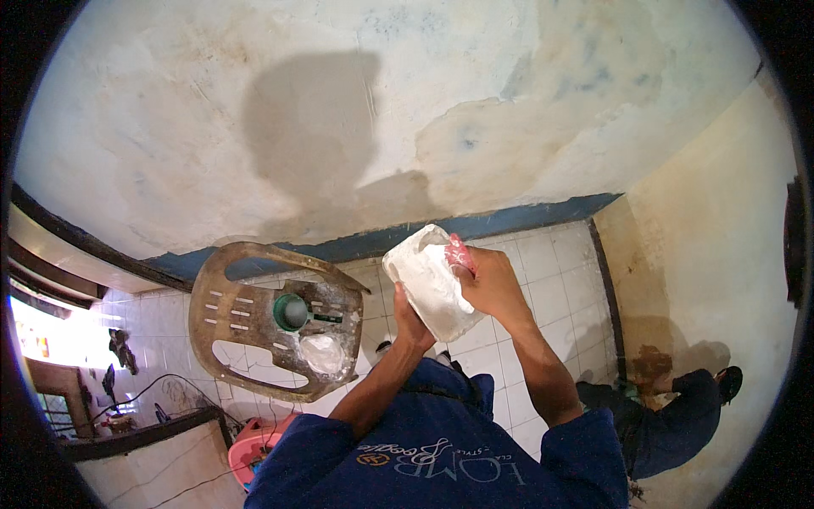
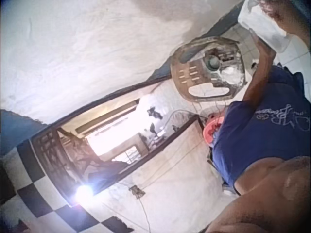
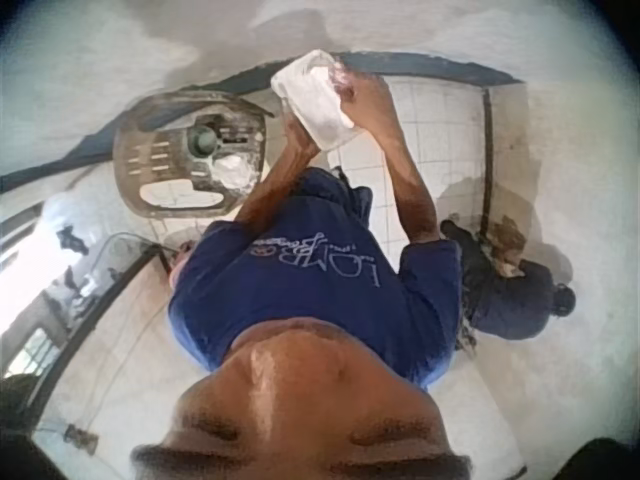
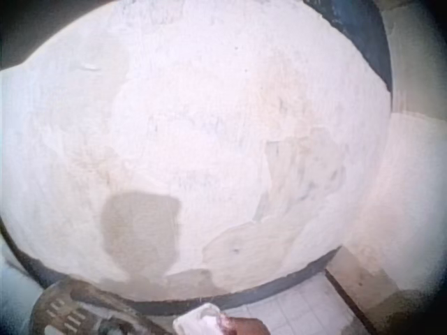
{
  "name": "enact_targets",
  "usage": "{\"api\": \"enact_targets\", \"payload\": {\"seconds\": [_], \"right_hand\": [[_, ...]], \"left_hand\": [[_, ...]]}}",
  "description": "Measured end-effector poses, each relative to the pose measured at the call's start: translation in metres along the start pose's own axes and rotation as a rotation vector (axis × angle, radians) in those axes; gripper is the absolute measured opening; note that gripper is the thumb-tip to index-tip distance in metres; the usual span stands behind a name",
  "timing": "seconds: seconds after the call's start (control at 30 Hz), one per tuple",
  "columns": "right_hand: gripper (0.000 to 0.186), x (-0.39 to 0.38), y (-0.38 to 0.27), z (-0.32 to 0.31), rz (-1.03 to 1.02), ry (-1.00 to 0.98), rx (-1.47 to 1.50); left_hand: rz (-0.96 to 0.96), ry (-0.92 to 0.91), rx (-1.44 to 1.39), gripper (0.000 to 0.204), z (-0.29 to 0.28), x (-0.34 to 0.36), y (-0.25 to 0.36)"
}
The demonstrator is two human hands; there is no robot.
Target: The person applies plaster to a wall with a spatula, then mixes more plaster in a container by hand and with the spatula.
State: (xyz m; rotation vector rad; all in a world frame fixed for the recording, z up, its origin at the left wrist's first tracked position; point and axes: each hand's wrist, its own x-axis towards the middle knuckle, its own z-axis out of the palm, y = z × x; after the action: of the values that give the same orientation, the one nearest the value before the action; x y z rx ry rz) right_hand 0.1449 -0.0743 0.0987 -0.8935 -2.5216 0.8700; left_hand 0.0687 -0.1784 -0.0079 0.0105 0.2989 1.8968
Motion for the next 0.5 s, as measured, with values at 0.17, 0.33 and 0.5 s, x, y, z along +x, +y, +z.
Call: {"api": "enact_targets", "payload": {"seconds": [0.17, 0.33, 0.5], "right_hand": [[0.018, -0.002, 0.006, -0.004, 0.017, -0.054, 0.076], [0.017, -0.007, 0.009, -0.004, -0.028, 0.027, 0.324], [0.013, -0.003, 0.013, -0.006, -0.011, 0.077, 0.029]], "left_hand": [[0.001, 0.015, 0.007, 0.088, 0.0, 0.0, -0.003], [0.027, 0.019, 0.02, 0.088, -0.004, -0.001, -0.007], [0.014, 0.045, -0.006, 0.087, -0.008, 0.0, -0.009]]}}
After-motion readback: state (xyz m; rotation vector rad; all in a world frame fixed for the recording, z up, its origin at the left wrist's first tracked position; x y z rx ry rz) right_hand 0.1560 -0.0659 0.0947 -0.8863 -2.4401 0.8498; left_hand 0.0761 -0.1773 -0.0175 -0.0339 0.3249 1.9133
